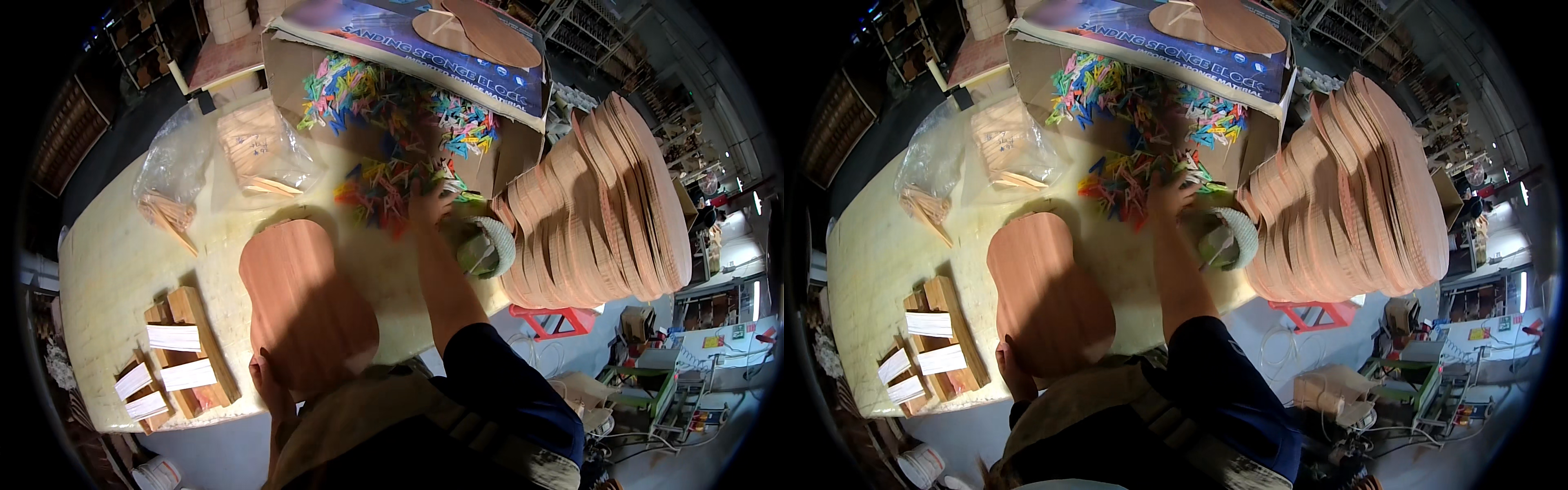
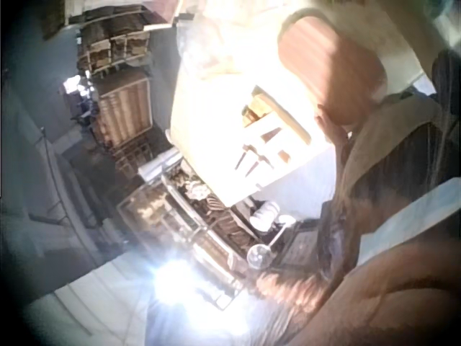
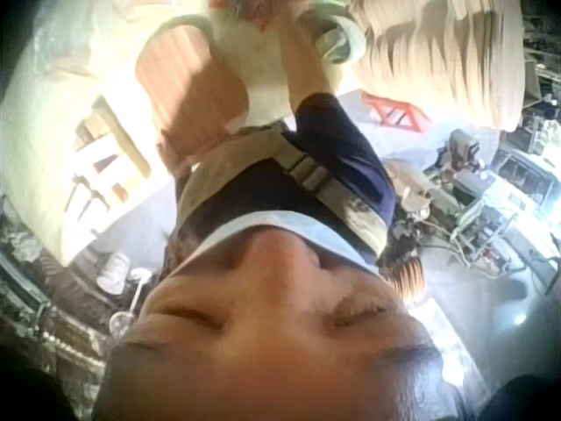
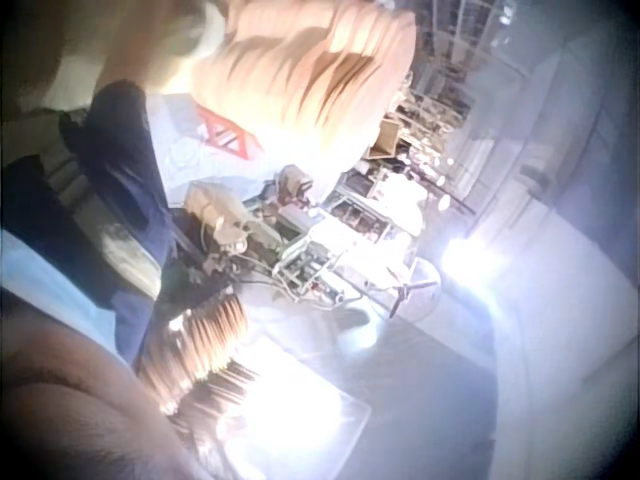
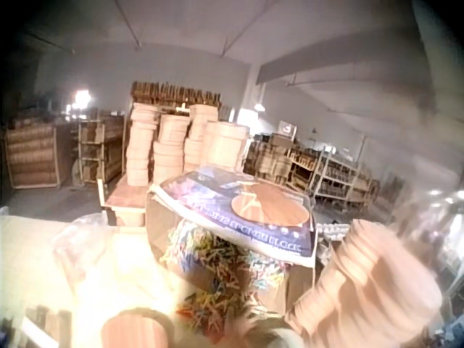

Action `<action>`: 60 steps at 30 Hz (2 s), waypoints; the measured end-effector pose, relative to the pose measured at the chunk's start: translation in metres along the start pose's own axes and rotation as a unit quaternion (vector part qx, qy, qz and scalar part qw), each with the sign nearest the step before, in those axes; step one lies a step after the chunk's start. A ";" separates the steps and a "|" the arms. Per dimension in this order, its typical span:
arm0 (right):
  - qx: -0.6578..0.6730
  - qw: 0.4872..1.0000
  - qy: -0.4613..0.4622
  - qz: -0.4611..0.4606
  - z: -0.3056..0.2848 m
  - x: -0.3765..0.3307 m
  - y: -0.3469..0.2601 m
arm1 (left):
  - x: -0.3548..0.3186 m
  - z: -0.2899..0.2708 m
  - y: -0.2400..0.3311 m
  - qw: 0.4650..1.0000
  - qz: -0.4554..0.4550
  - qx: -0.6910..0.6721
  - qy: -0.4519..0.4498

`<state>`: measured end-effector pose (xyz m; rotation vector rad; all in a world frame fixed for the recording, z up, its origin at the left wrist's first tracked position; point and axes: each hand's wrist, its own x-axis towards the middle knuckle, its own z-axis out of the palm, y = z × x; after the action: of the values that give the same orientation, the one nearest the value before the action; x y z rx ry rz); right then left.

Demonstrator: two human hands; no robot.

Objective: The person assembles craft kits by applying glue to small wooden blocks and attaching them to circular wooden pieces. They then secure the components with colorful rubber bands and place the finished units on the table. The process is repeated for multiple items.

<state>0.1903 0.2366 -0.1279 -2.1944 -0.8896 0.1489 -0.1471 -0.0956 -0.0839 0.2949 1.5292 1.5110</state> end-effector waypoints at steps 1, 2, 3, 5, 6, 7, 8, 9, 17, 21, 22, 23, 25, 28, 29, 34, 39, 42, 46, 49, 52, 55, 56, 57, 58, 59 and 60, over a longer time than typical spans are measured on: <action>0.011 1.000 -0.013 -0.003 -0.015 -0.009 -0.017 | 0.002 -0.004 -0.004 1.000 0.002 -0.006 -0.002; 0.022 0.999 -0.026 -0.006 -0.023 -0.011 -0.025 | 0.004 -0.006 -0.006 1.000 0.004 -0.012 -0.005; 0.016 0.998 0.053 -0.041 -0.016 -0.004 -0.016 | 0.004 -0.006 -0.006 1.000 0.008 -0.013 -0.004; 0.002 0.972 0.207 -0.110 0.001 0.020 0.011 | 0.005 -0.006 -0.006 1.000 0.016 -0.016 -0.001; 0.011 0.976 0.213 -0.048 -0.002 0.029 0.014 | 0.004 -0.008 -0.007 1.000 0.023 -0.020 -0.005; 0.020 0.976 0.218 0.013 -0.009 0.039 0.017 | 0.002 -0.009 -0.009 0.999 0.029 -0.025 -0.009; 0.030 0.972 0.220 0.073 -0.012 0.047 0.017 | 0.001 -0.010 -0.011 0.999 0.038 -0.030 -0.013; 0.016 0.975 0.216 0.053 -0.008 0.054 0.023 | 0.002 -0.010 -0.011 0.999 0.040 -0.030 -0.015; 0.001 0.994 0.028 -0.102 0.041 0.001 -0.011 | -0.010 0.006 -0.007 0.999 0.023 -0.022 0.027; 0.177 0.960 0.089 -0.196 0.032 -0.021 -0.019 | -0.006 0.007 -0.015 0.994 0.039 -0.081 0.062; 0.138 0.969 0.063 -0.194 0.012 -0.037 -0.031 | -0.007 0.005 -0.019 0.992 0.035 -0.089 0.088; 0.096 0.976 0.038 -0.194 -0.018 -0.055 -0.044 | -0.008 0.004 -0.023 0.990 0.044 -0.091 0.102; 0.025 0.971 0.008 -0.236 -0.040 -0.082 -0.029 | -0.011 0.000 -0.018 0.993 0.060 -0.018 0.097; -0.089 0.921 -0.036 -0.377 -0.047 -0.114 0.004 | -0.016 -0.003 -0.022 0.968 0.172 0.083 0.161; -0.155 0.887 -0.062 -0.430 -0.058 -0.128 0.010 | -0.018 -0.007 -0.021 0.962 0.212 0.077 0.152; -0.125 0.836 -0.078 -0.529 -0.054 -0.122 0.036 | -0.016 -0.057 0.011 0.873 0.380 0.193 0.235; -0.207 0.865 -0.010 -0.457 -0.040 -0.122 0.047 | 0.022 -0.122 0.039 0.908 0.254 0.016 0.334; -0.258 0.835 0.018 -0.486 -0.043 -0.121 0.044 | 0.044 -0.140 0.045 0.938 0.121 -0.148 0.291; -0.121 0.869 -0.043 -0.478 -0.038 -0.109 0.054 | 0.058 -0.133 0.056 0.927 0.074 -0.235 0.282; -0.121 0.872 -0.029 -0.473 -0.040 -0.118 0.046 | 0.074 -0.152 0.042 0.909 0.074 -0.349 0.214; -0.075 0.881 -0.042 -0.465 -0.040 -0.114 0.047 | 0.073 -0.150 0.053 0.885 0.053 -0.433 0.164; -0.054 0.871 -0.049 -0.486 -0.038 -0.111 0.051 | 0.080 -0.167 0.042 0.894 0.057 -0.403 0.187; -0.049 0.873 -0.043 -0.484 -0.034 -0.114 0.050 | 0.080 -0.167 0.045 0.905 0.070 -0.377 0.186; -0.045 0.874 -0.037 -0.483 -0.033 -0.117 0.050 | 0.075 -0.166 0.045 0.899 0.083 -0.400 0.155; -0.060 0.881 -0.044 -0.468 -0.036 -0.116 0.051 | 0.075 -0.161 0.046 0.899 0.073 -0.386 0.192; -0.075 0.886 -0.052 -0.454 -0.041 -0.118 0.051 | 0.073 -0.153 0.051 0.897 0.063 -0.371 0.231; -0.091 0.892 -0.060 -0.439 -0.044 -0.121 0.052 | 0.075 -0.146 0.053 0.894 0.053 -0.355 0.269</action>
<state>0.1437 0.1078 -0.1512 -1.7407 -1.9326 -0.2527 -0.3164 -0.1261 -0.0985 -0.5164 1.2395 2.2450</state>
